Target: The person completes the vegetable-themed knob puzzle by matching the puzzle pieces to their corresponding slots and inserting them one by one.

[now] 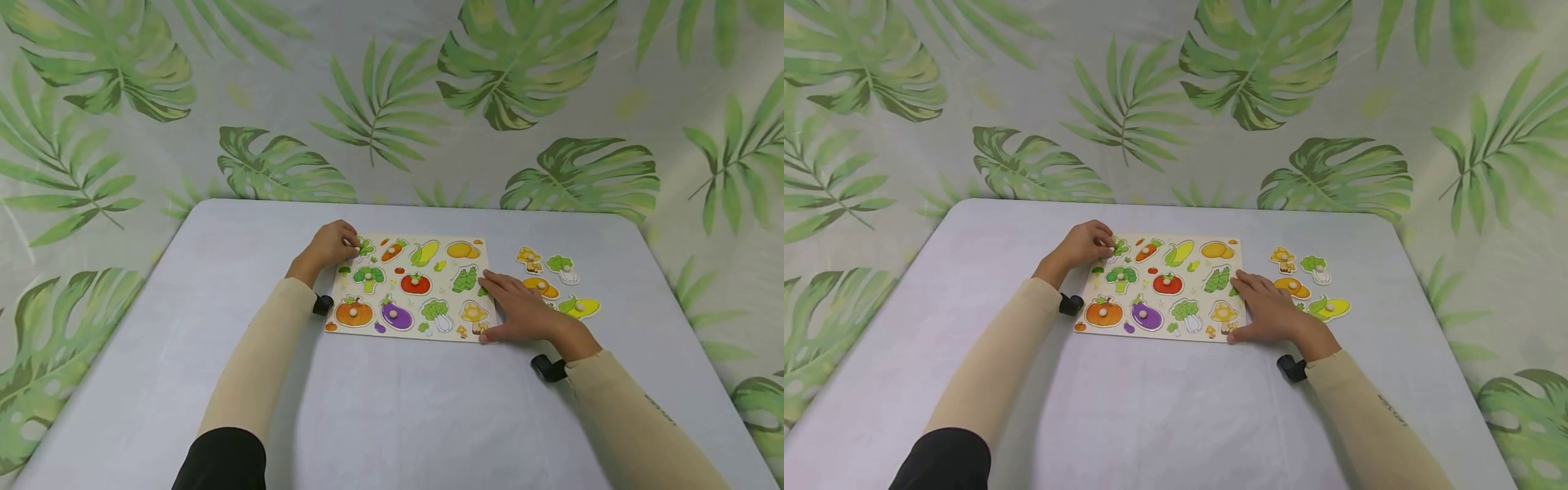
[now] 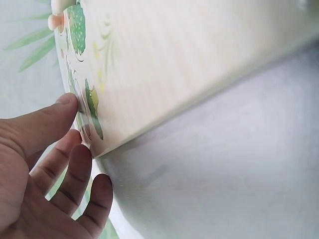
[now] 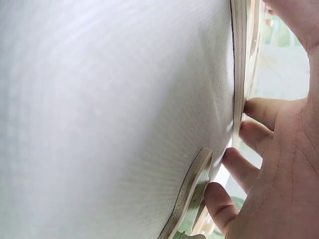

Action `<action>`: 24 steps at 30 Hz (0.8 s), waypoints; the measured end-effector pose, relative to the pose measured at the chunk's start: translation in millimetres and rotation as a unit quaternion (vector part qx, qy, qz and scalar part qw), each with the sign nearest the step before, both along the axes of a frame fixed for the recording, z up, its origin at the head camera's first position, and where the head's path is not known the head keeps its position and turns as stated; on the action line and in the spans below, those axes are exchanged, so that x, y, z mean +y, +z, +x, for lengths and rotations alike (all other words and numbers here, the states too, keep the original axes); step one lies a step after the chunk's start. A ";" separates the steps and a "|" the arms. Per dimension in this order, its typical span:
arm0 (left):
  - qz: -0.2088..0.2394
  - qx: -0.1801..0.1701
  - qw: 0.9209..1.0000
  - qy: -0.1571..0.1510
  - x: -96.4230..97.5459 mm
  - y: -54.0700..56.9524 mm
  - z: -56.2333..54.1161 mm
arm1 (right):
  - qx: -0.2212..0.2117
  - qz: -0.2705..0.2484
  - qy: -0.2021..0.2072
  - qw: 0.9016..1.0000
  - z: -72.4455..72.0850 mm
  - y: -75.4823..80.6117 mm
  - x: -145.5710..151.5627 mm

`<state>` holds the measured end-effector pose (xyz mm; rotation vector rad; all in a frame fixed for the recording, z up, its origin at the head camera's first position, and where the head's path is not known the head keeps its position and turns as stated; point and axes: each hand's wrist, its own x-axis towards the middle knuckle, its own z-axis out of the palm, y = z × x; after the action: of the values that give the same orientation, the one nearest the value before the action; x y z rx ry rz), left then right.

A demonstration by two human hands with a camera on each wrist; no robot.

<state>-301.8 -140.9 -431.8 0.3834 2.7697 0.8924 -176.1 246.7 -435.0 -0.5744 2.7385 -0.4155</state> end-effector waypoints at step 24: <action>0.063 -0.070 0.995 0.035 -5.8 -0.7 1.6 | -0.012 0.005 -0.005 1.000 -1.8 -1.7 -1.2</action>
<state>-300.2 -146.7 -432.5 0.2357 2.6203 1.0713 -177.8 245.5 -436.7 -0.5507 2.7207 -0.4071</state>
